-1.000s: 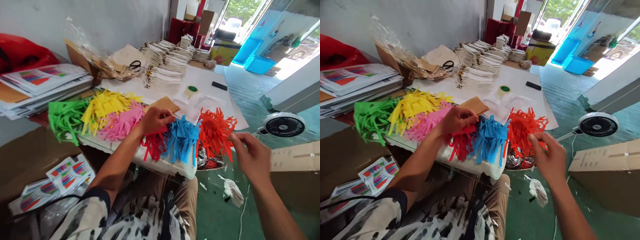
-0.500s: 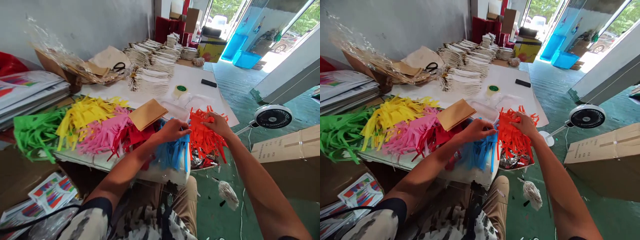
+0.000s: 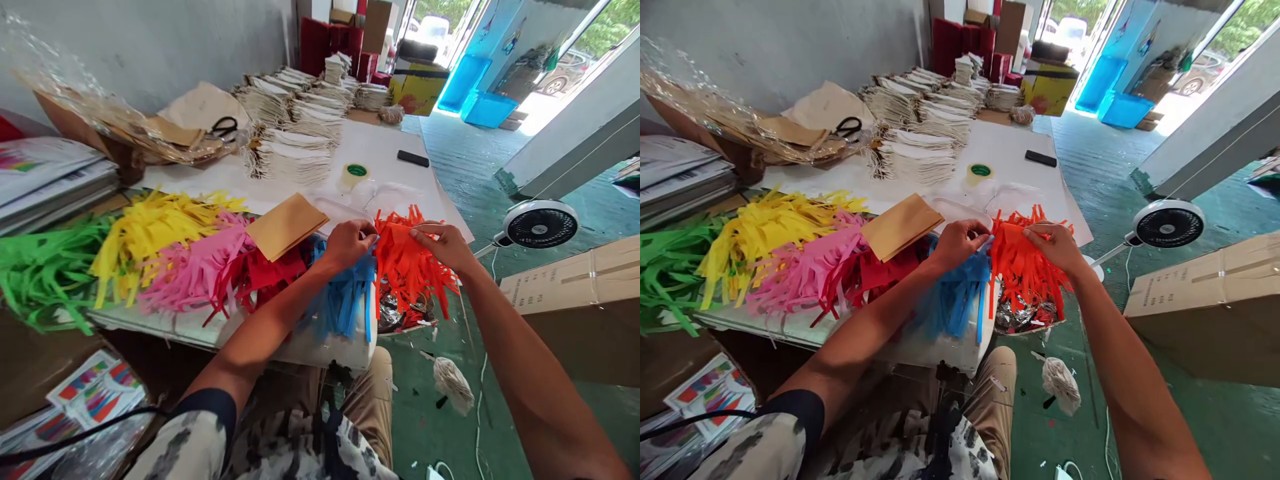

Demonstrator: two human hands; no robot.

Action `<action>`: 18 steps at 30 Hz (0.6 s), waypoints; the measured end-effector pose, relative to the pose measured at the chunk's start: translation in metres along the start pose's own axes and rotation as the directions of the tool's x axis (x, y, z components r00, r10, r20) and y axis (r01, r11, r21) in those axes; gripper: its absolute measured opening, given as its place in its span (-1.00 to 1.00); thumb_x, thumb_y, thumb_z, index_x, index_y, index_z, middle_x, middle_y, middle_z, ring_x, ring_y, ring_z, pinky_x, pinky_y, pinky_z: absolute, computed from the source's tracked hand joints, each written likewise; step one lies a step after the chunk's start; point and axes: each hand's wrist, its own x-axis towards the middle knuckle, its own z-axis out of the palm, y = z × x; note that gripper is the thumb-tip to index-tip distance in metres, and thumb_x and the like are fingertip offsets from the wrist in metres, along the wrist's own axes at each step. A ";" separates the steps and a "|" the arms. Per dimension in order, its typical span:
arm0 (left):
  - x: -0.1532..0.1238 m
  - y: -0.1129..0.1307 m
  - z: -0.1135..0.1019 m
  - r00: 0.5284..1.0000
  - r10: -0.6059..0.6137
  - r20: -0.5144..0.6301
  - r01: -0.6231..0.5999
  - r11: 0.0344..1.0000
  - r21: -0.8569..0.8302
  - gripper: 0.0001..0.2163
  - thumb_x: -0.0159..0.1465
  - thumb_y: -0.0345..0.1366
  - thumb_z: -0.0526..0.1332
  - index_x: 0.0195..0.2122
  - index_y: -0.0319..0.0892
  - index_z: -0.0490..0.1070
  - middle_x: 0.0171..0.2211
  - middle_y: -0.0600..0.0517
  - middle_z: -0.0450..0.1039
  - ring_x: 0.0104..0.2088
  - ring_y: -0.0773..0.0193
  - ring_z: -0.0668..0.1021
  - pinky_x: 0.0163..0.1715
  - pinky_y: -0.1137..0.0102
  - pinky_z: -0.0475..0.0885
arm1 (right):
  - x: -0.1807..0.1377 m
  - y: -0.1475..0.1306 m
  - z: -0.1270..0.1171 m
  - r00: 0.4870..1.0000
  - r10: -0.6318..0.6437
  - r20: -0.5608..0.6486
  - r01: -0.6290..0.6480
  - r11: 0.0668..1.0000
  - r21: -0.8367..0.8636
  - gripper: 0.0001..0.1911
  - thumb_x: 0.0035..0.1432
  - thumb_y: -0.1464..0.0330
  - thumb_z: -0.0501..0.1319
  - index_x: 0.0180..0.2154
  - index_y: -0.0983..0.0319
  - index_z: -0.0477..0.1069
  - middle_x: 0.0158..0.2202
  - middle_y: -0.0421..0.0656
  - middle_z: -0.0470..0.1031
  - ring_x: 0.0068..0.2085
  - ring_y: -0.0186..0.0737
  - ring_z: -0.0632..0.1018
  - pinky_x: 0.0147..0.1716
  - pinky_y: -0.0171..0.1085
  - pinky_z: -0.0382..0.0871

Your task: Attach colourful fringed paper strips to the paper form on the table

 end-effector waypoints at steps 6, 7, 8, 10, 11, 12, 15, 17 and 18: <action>0.017 0.003 0.024 0.997 0.054 -0.053 -0.051 0.997 0.064 -0.73 0.25 -0.33 0.41 -0.03 -0.17 0.53 -0.19 -0.04 0.66 -0.16 0.13 0.62 -0.16 0.32 0.42 | 0.003 -0.011 0.003 0.998 0.052 -0.019 -0.049 0.987 0.151 -0.61 0.23 0.00 0.35 -0.25 0.18 0.70 -0.19 -0.14 0.68 -0.12 -0.15 0.63 -0.07 -0.19 0.46; 0.020 0.002 0.027 0.998 0.030 -0.049 -0.027 0.997 0.073 -0.75 0.24 -0.35 0.41 -0.05 -0.15 0.53 -0.22 -0.03 0.65 -0.17 0.13 0.63 -0.17 0.32 0.41 | 0.004 -0.011 0.004 0.997 0.070 -0.036 -0.063 0.983 0.175 -0.62 0.22 0.01 0.36 -0.26 0.19 0.69 -0.21 -0.14 0.68 -0.15 -0.16 0.63 -0.10 -0.20 0.47; 0.022 0.002 0.029 0.999 0.008 -0.046 -0.004 0.997 0.083 -0.76 0.25 -0.36 0.40 -0.06 -0.13 0.53 -0.23 -0.02 0.66 -0.19 0.13 0.63 -0.17 0.32 0.41 | 0.005 -0.010 0.004 0.994 0.093 -0.063 -0.079 0.976 0.201 -0.63 0.21 0.03 0.37 -0.27 0.20 0.69 -0.23 -0.15 0.68 -0.18 -0.18 0.63 -0.14 -0.21 0.48; 0.025 -0.001 0.031 0.999 -0.013 -0.046 0.018 0.993 0.119 -0.77 0.26 -0.38 0.37 -0.06 -0.10 0.54 -0.23 -0.01 0.66 -0.20 0.14 0.64 -0.18 0.32 0.40 | 0.008 -0.005 0.000 0.973 0.148 -0.175 -0.094 0.955 0.281 -0.68 0.15 0.09 0.43 -0.32 0.23 0.67 -0.29 -0.16 0.67 -0.26 -0.21 0.62 -0.22 -0.24 0.48; 0.025 -0.002 0.032 0.999 -0.012 -0.043 0.018 0.988 0.151 -0.77 0.26 -0.39 0.36 -0.05 -0.09 0.55 -0.22 0.00 0.67 -0.20 0.14 0.64 -0.18 0.31 0.40 | 0.011 -0.001 -0.006 0.948 0.173 -0.265 -0.078 0.939 0.336 -0.71 0.09 0.13 0.47 -0.35 0.24 0.66 -0.33 -0.16 0.66 -0.30 -0.22 0.62 -0.26 -0.24 0.48; 0.026 -0.003 0.031 0.999 -0.007 -0.038 0.014 0.982 0.187 -0.78 0.26 -0.40 0.34 -0.07 -0.08 0.56 -0.22 -0.01 0.67 -0.19 0.14 0.64 -0.18 0.31 0.40 | 0.014 0.003 -0.014 0.910 0.196 -0.365 -0.042 0.920 0.389 -0.74 0.06 0.17 0.50 -0.37 0.25 0.64 -0.36 -0.16 0.65 -0.33 -0.22 0.61 -0.29 -0.24 0.48; 0.028 -0.008 0.028 1.000 -0.002 -0.028 0.009 0.963 0.270 -0.85 0.27 -0.43 0.29 -0.18 -0.09 0.59 -0.20 -0.06 0.67 -0.14 0.09 0.63 -0.13 0.27 0.40 | 0.019 0.012 -0.057 0.786 0.219 -0.578 0.101 0.877 0.471 -0.77 0.12 0.18 0.42 -0.36 0.22 0.58 -0.30 -0.13 0.66 -0.27 -0.17 0.65 -0.28 -0.21 0.50; 0.030 -0.010 0.027 1.000 0.002 -0.021 0.004 0.958 0.287 -0.86 0.26 -0.44 0.27 -0.23 -0.12 0.61 -0.20 -0.11 0.66 -0.10 0.03 0.62 -0.07 0.23 0.40 | 0.013 0.010 -0.099 0.766 0.188 -0.615 0.154 0.874 0.460 -0.76 0.22 0.12 0.29 -0.29 0.16 0.55 -0.11 -0.10 0.66 -0.01 -0.09 0.66 -0.16 -0.19 0.52; 0.031 -0.011 0.026 1.000 0.006 -0.017 -0.001 0.956 0.292 -0.84 0.26 -0.44 0.26 -0.21 -0.12 0.62 -0.19 -0.13 0.66 -0.07 0.01 0.61 -0.03 0.20 0.40 | 0.006 0.005 -0.120 0.772 0.164 -0.614 0.168 0.879 0.446 -0.71 0.26 0.08 0.21 -0.28 0.13 0.55 -0.03 -0.10 0.65 0.15 -0.06 0.61 -0.09 -0.19 0.51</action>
